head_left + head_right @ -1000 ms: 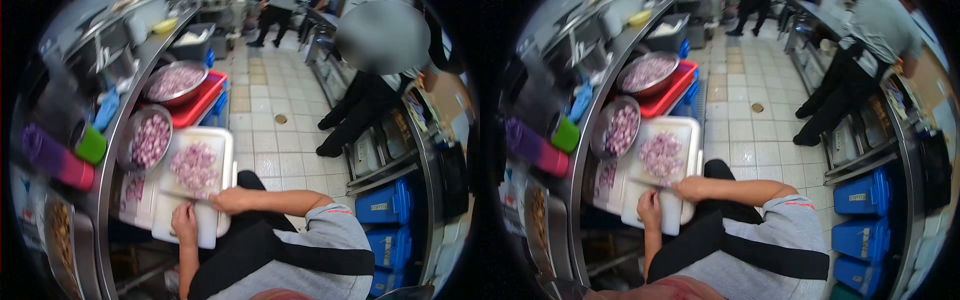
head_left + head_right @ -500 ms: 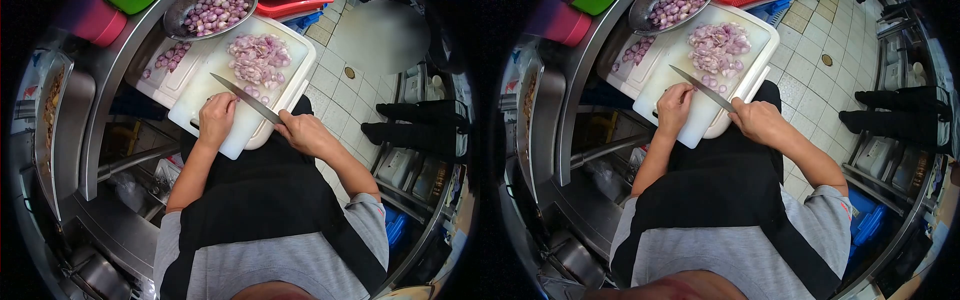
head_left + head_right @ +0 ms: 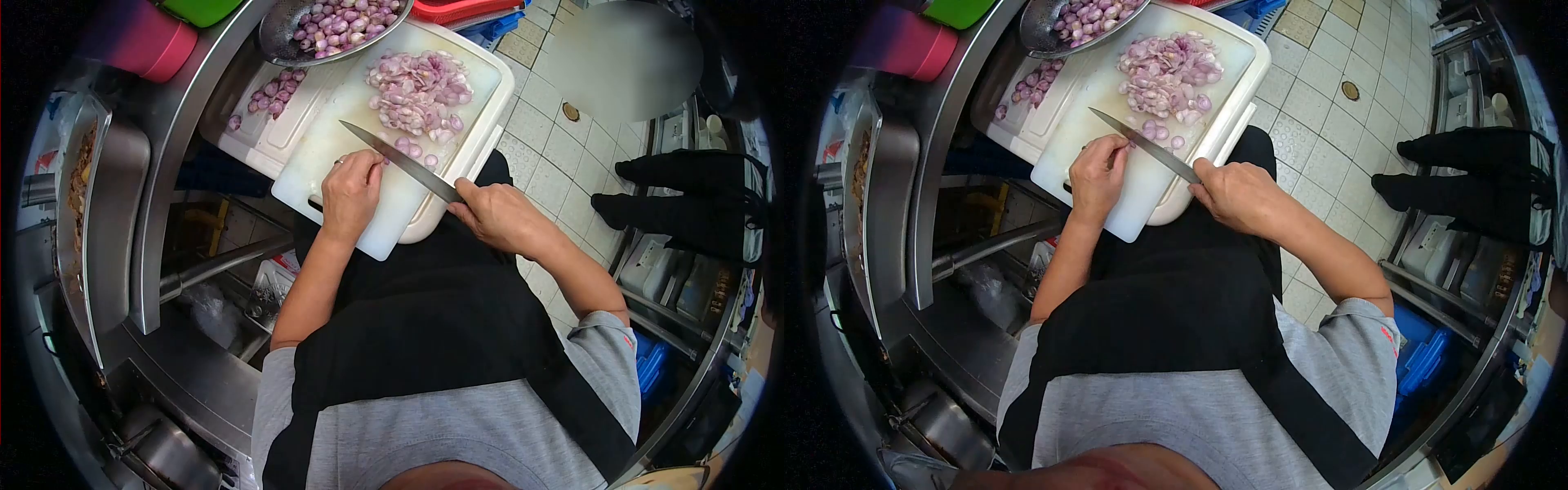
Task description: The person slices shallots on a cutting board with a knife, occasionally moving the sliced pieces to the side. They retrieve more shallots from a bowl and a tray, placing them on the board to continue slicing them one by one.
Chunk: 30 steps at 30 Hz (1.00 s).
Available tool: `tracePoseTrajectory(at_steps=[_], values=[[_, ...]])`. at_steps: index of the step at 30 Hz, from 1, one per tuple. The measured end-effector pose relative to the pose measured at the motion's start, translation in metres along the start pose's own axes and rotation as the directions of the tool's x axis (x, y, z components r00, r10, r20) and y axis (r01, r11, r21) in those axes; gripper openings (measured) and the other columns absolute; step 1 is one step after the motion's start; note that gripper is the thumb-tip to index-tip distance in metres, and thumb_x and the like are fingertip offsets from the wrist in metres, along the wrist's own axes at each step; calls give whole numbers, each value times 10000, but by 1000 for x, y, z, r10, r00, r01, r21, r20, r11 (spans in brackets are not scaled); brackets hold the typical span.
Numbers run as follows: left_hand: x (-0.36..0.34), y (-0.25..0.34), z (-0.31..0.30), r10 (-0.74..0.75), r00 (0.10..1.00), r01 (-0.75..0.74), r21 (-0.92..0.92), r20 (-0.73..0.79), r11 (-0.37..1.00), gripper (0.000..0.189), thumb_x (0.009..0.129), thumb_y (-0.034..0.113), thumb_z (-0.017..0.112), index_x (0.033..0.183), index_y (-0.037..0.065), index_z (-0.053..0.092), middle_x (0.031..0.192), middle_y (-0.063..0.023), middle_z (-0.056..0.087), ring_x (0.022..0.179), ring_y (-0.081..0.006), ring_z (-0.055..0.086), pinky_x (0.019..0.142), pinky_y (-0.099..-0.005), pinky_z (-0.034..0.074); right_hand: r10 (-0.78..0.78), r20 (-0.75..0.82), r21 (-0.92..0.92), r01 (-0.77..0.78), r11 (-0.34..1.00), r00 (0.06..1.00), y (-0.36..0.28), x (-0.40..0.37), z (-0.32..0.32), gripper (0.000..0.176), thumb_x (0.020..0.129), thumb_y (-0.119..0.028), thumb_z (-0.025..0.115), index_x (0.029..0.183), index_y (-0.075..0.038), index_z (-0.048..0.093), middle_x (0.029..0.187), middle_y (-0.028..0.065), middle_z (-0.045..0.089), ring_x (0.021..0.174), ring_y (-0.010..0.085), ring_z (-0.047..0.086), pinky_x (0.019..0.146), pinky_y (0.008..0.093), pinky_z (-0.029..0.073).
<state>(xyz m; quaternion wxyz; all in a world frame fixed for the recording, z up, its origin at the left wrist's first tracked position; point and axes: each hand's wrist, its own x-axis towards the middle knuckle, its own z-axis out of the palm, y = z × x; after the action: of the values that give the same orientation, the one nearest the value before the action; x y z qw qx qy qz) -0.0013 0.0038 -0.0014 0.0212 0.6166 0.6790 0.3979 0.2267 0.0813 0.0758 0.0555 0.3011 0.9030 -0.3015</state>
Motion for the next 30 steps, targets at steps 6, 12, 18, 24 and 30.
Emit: tracePoseTrajectory(at_steps=[6, 12, 18, 24, 30], values=[[0, 0, 1, -3, 1000, 3, 12, 1, 1000, 117, 791, -4, 701, 888, 24, 640, 874, -111, 690, 786, -286, 671, 695, -372, 537, -28, -26, 28, 29, 999, 999, -3, 8, 4, 275, 971, -242, 554, 938, 18, 472, 642, 241, 595, 653, 449, 612, 591, 533, 468], [2, 2, 0, 4, 1000, -4, 18, -4, 1000, 108, 791, 6, 697, 870, 29, 629, 843, -123, 681, 769, -314, 657, 694, -403, 521, -35, -41, -18, 35, 999, 999, -3, 11, 7, 272, 966, -229, 558, 938, 26, 469, 644, 246, 599, 651, 445, 621, 580, 528, 477], [0, 0, 0, 2, 1000, -3, 45, 11, 999, 124, 802, -3, 707, 914, 17, 657, 901, -109, 698, 792, -271, 682, 701, -353, 546, -64, -46, 2, 64, 998, 997, 0, 19, 12, 280, 971, -247, 536, 950, 27, 484, 656, 239, 619, 659, 435, 639, 591, 518, 505], [1, 2, 1, 11, 1000, -10, 27, -18, 1000, 103, 793, 9, 699, 865, 29, 629, 834, -126, 677, 771, -316, 656, 704, -403, 519, -50, -50, -32, 48, 998, 997, 0, 25, 21, 295, 970, -262, 531, 968, 30, 492, 667, 236, 632, 670, 432, 648, 603, 514, 515], [1, 6, -4, 8, 1000, -9, 44, 20, 999, 158, 784, 23, 709, 915, 40, 622, 875, -120, 666, 824, -320, 643, 744, -409, 513, -67, -59, -39, 65, 997, 996, 8, 42, 18, 279, 963, -272, 537, 1019, 0, 507, 700, 249, 634, 710, 442, 644, 653, 530, 503]])
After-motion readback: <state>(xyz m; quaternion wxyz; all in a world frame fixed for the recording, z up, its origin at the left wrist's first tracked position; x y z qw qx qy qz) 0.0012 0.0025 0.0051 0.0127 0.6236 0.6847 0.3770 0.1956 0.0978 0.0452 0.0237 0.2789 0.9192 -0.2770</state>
